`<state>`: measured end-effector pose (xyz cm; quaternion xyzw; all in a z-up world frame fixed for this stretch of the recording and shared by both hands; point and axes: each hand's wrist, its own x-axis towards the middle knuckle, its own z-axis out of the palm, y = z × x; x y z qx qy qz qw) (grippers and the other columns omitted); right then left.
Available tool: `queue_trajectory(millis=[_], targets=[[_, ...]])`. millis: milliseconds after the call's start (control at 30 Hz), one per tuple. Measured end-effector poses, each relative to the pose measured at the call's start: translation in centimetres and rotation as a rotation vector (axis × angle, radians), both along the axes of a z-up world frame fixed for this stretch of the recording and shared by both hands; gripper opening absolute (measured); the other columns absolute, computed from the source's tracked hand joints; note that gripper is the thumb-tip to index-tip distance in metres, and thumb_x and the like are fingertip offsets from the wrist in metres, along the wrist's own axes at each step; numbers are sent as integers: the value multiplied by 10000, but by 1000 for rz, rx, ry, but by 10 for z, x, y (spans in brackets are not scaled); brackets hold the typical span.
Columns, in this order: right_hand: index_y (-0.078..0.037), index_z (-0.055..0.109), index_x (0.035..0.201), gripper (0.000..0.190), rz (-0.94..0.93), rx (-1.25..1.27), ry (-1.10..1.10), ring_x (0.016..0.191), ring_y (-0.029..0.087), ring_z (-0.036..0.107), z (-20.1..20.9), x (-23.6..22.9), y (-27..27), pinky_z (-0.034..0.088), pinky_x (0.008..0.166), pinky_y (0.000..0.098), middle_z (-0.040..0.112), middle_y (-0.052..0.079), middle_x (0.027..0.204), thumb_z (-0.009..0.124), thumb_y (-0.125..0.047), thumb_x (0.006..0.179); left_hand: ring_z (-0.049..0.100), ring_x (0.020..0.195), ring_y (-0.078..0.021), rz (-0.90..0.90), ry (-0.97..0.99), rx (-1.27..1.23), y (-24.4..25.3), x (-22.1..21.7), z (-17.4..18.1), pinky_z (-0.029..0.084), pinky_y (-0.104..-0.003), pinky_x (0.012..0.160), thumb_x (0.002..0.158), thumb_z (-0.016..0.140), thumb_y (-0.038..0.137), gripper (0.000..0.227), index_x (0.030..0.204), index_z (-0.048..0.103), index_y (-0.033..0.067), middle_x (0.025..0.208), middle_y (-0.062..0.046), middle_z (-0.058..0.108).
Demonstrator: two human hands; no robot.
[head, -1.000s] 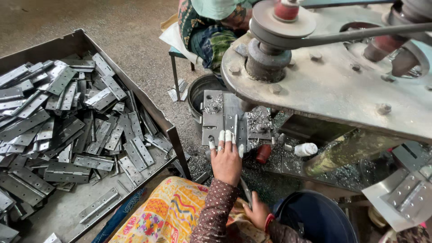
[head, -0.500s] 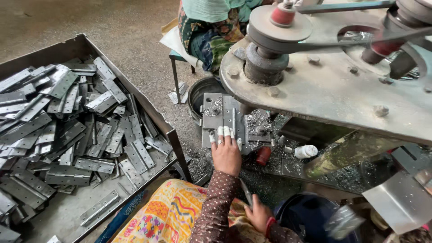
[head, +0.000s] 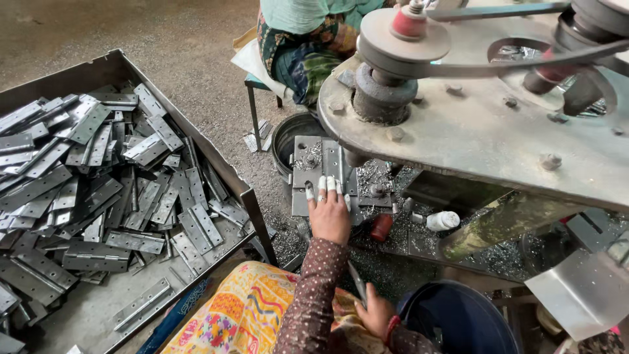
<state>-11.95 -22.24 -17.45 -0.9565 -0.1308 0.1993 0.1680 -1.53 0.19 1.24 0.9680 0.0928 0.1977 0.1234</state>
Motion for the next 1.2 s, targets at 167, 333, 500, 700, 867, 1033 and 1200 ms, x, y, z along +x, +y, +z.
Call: queue_trajectory(millis=[167,333,500,700,867,1033,1200], targets=[[41,233,1492,834,33,-17,187,701,364,745,8,6,-9,588,591,458,712,209,809,675,-384,927,507,1375,-287,6,-111,35,3,-20,0,301,-603,1136,931,531,157,359,1230,675,18,1416,-150,601],[15,454,1221,647,157,110,-35,689,395,708,38,25,-22,551,570,466,702,221,728,748,-461,896,480,1397,-284,10,45,7,14,9,1,269,-614,1176,942,539,130,327,1225,682,50,1416,-128,597],[-55,383,1394,657,-95,70,15,594,362,728,-4,-3,-2,562,538,459,727,167,728,637,-405,900,504,1378,-286,23,66,-22,17,24,-1,293,-587,1157,969,545,142,313,1224,690,33,1432,-146,597],[-50,381,1388,730,-53,47,-91,636,418,698,-23,-5,-4,526,541,516,708,231,718,705,-432,858,581,1283,-298,-31,-72,-133,20,4,9,359,-558,1120,987,572,178,246,1159,689,46,1273,-127,661],[-39,420,1401,687,-18,216,157,726,320,714,53,22,-34,564,641,447,723,191,909,712,-345,858,613,1213,-307,40,-296,-101,51,-61,3,398,-539,1123,871,607,156,344,1205,636,81,1225,-129,637],[-31,513,1381,655,-165,509,155,809,208,692,74,43,-46,615,657,359,697,136,1047,763,-217,805,600,1143,-334,488,-397,-315,123,-113,-42,476,-465,981,983,628,281,391,1316,621,75,1263,-150,644],[-7,485,1388,687,-240,514,223,796,245,720,47,64,-52,629,621,400,698,205,1058,785,-145,787,550,1226,-374,825,92,-306,222,-122,-106,451,-524,972,897,683,381,611,1337,513,-7,1237,-191,616]])
